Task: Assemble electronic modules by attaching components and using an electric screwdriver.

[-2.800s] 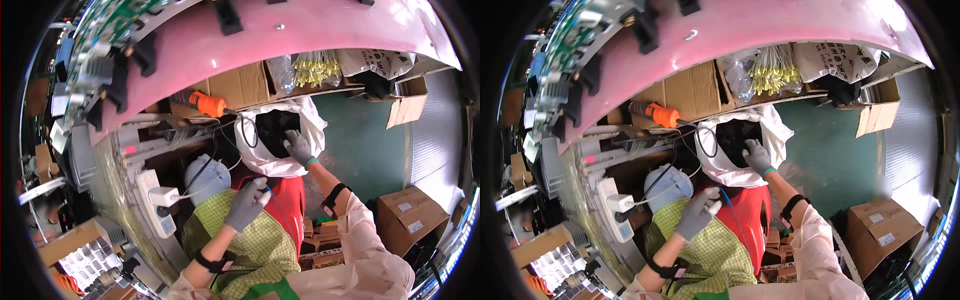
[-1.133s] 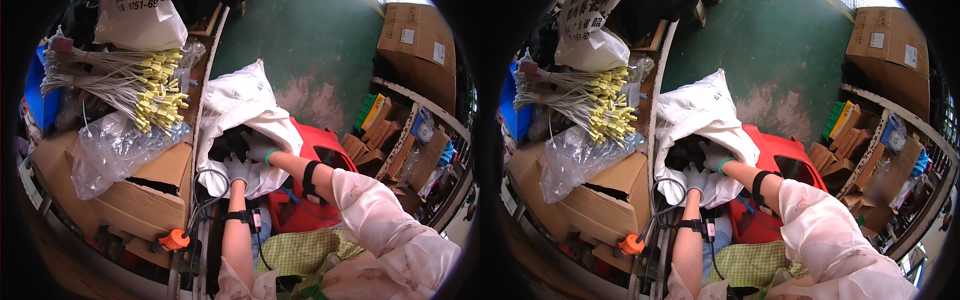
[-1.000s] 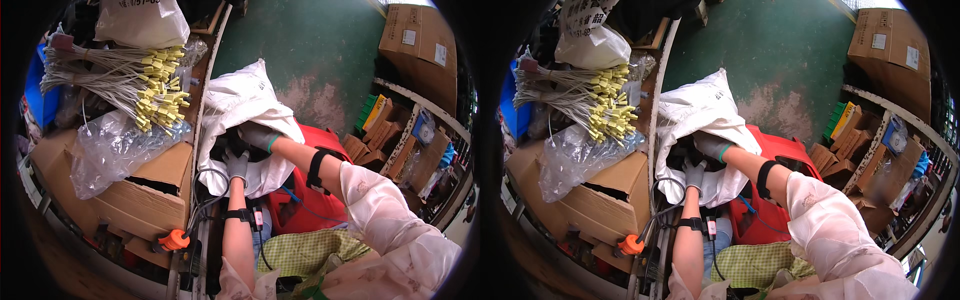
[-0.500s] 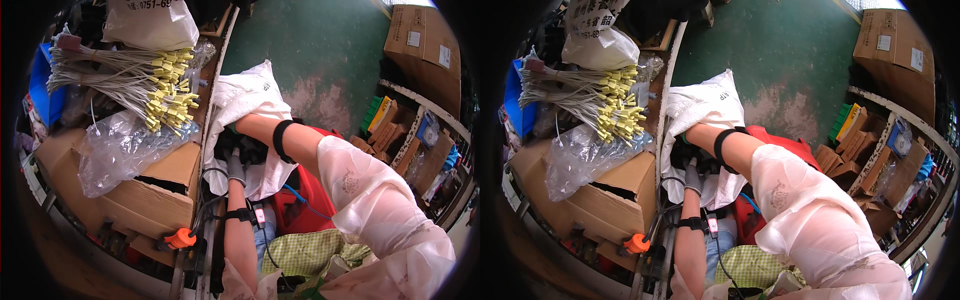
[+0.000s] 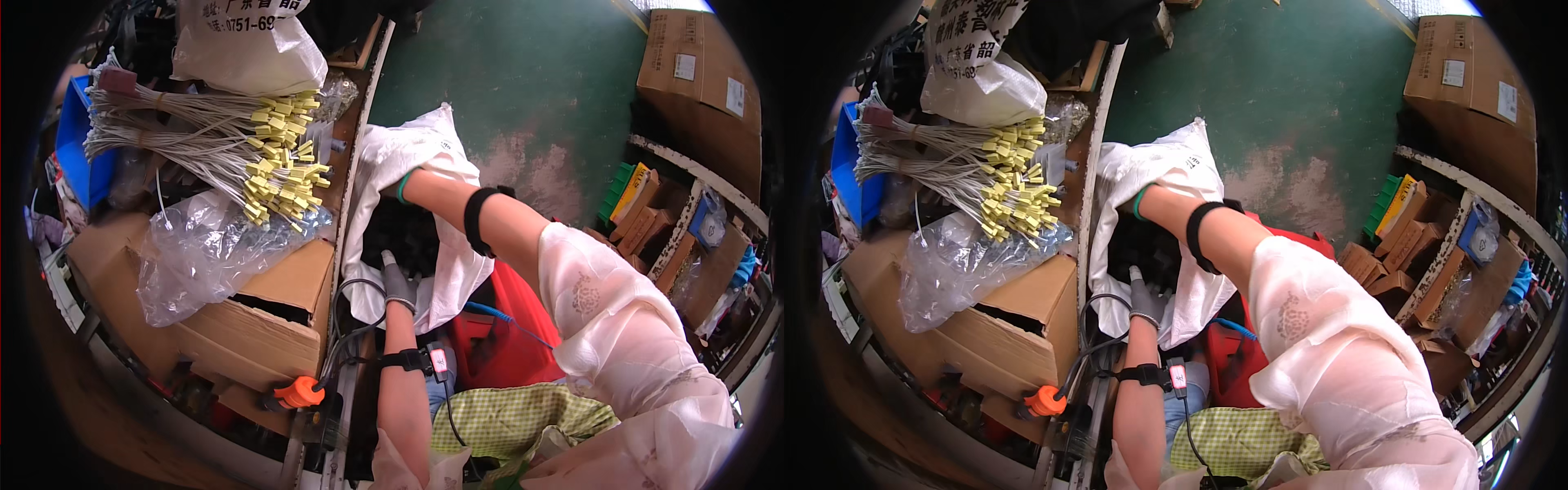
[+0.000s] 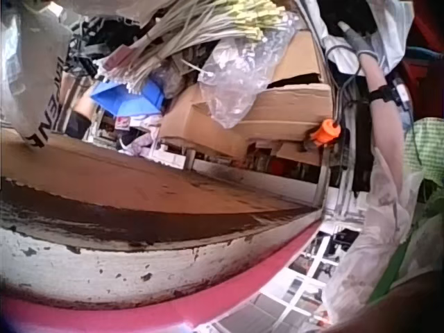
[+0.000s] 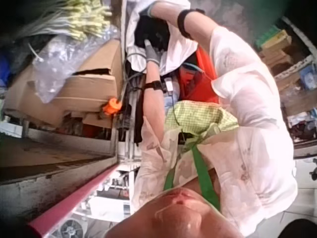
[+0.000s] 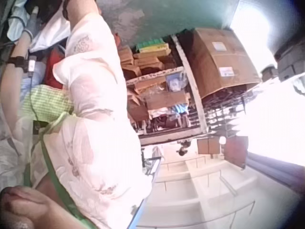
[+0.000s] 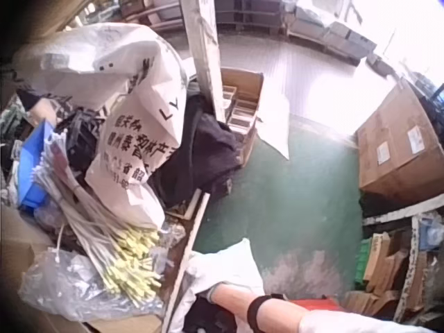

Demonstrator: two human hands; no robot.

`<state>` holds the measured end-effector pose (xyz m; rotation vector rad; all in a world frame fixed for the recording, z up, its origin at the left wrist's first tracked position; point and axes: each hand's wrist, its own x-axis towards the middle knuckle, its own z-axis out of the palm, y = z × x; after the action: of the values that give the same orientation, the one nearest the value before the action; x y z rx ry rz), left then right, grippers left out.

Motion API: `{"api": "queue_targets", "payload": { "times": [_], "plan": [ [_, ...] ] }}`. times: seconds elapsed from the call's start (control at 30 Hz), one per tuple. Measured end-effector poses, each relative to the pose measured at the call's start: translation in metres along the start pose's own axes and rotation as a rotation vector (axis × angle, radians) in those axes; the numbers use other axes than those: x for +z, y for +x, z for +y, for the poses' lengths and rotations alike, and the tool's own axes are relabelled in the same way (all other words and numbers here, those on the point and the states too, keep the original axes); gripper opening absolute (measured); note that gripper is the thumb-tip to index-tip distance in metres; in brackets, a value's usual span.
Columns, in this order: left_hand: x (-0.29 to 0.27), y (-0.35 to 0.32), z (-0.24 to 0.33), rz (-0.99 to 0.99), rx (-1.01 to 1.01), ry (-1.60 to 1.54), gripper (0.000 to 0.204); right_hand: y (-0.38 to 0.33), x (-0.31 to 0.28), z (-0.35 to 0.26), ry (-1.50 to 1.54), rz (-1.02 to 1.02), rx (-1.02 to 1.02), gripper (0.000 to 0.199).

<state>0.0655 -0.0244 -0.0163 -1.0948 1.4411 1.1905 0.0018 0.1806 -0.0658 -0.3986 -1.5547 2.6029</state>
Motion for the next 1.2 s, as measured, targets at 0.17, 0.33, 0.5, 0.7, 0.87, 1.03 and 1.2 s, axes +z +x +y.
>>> {"api": "queue_targets", "payload": {
  "times": [0.17,0.33,0.5,0.7,0.87,1.03,1.2],
  "plan": [
    [0.001,-0.009,0.003,-0.143,-0.042,0.168,0.082,0.024,0.007,-0.003,-0.892,-0.063,0.295,0.026],
    [0.004,0.011,-0.002,-0.004,-0.107,-0.238,0.08,-0.051,0.01,-0.014,-1.212,-0.461,0.144,0.07],
    [-0.005,0.019,-0.021,-0.05,0.099,-0.036,0.072,-0.032,0.018,-0.005,-1.124,-0.36,0.259,0.06],
    [-0.01,0.015,-0.027,-0.052,0.182,0.145,0.063,-0.036,0.025,0.008,-1.046,-0.564,0.682,0.077],
    [-0.004,0.012,-0.016,-0.073,0.104,0.026,0.062,-0.061,0.033,0.009,-1.076,-0.478,0.871,0.092],
    [0.001,0.0,-0.01,-0.168,0.117,-0.088,0.059,-0.066,0.037,0.008,-0.873,-0.379,0.867,0.074],
    [0.003,-0.002,-0.01,-0.16,0.264,-0.094,0.054,-0.09,0.034,0.004,-0.442,-0.18,0.899,0.069]
  ]
}}
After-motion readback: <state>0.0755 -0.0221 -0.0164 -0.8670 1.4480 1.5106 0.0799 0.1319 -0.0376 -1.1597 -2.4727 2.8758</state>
